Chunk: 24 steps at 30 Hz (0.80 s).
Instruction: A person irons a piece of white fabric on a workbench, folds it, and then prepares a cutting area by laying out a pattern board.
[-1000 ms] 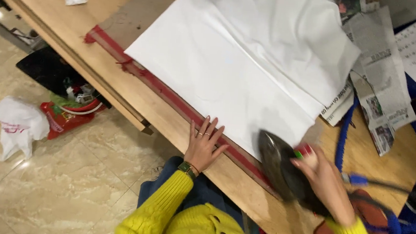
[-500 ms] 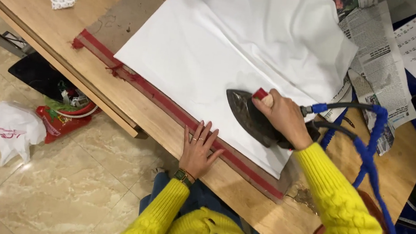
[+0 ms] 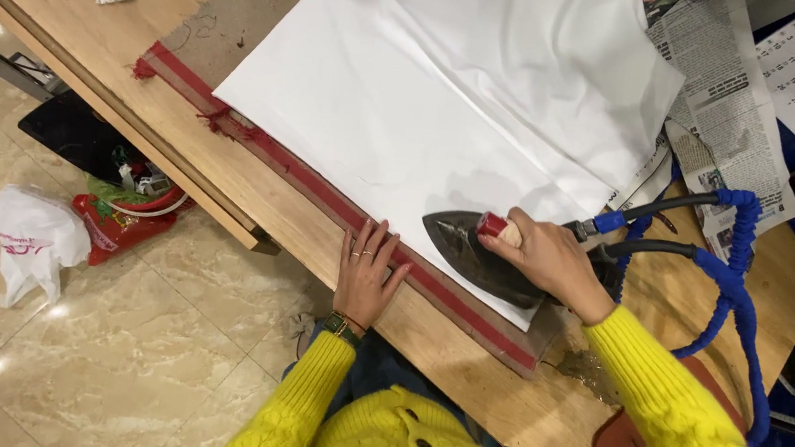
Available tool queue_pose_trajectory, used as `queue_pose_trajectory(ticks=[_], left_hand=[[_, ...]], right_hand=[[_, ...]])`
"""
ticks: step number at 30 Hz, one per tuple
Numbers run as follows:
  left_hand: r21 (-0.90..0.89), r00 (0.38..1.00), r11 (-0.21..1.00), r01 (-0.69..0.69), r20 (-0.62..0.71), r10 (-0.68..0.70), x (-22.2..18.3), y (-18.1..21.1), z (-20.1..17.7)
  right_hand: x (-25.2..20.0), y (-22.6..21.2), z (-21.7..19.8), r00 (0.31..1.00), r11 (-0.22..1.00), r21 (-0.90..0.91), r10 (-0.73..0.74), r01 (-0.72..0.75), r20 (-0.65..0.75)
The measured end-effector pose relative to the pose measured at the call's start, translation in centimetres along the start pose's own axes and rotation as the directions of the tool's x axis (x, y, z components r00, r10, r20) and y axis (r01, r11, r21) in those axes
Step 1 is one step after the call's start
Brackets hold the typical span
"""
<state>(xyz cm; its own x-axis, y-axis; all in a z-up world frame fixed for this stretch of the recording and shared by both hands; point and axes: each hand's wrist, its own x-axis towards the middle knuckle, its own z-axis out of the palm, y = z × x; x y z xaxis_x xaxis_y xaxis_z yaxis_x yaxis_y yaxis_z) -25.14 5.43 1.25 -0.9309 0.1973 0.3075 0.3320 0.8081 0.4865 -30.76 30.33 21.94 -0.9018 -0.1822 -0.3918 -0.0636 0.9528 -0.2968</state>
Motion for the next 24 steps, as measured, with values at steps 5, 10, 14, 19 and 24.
queue_pose_trajectory(ticks=[5,10,14,19,24], left_hand=[[-0.07,0.995,0.998,-0.005,-0.098,-0.002,-0.3,-0.2,0.5],[-0.12,0.985,0.992,-0.05,-0.17,0.03,-0.9,-0.8,1.3],[-0.136,0.977,0.989,-0.06,-0.211,0.03,-1.0,-1.2,1.6],[-0.141,0.979,0.989,-0.049,-0.204,0.02,-0.9,-1.0,1.3],[-0.1,0.977,0.994,-0.054,-0.209,0.032,-0.7,-0.7,1.2]], right_hand=[[-1.1,-0.3,-0.3,0.999,0.999,-0.026,-0.021,0.019,-0.042],[-0.6,0.7,0.6,0.995,0.997,-0.058,-0.051,0.046,-0.084],[-0.3,1.8,1.6,0.991,0.998,-0.059,-0.039,0.031,-0.126],[0.3,2.6,2.6,0.988,1.0,-0.014,-0.003,0.001,-0.153],[0.6,2.2,2.1,0.983,0.999,0.009,0.035,-0.034,-0.181]])
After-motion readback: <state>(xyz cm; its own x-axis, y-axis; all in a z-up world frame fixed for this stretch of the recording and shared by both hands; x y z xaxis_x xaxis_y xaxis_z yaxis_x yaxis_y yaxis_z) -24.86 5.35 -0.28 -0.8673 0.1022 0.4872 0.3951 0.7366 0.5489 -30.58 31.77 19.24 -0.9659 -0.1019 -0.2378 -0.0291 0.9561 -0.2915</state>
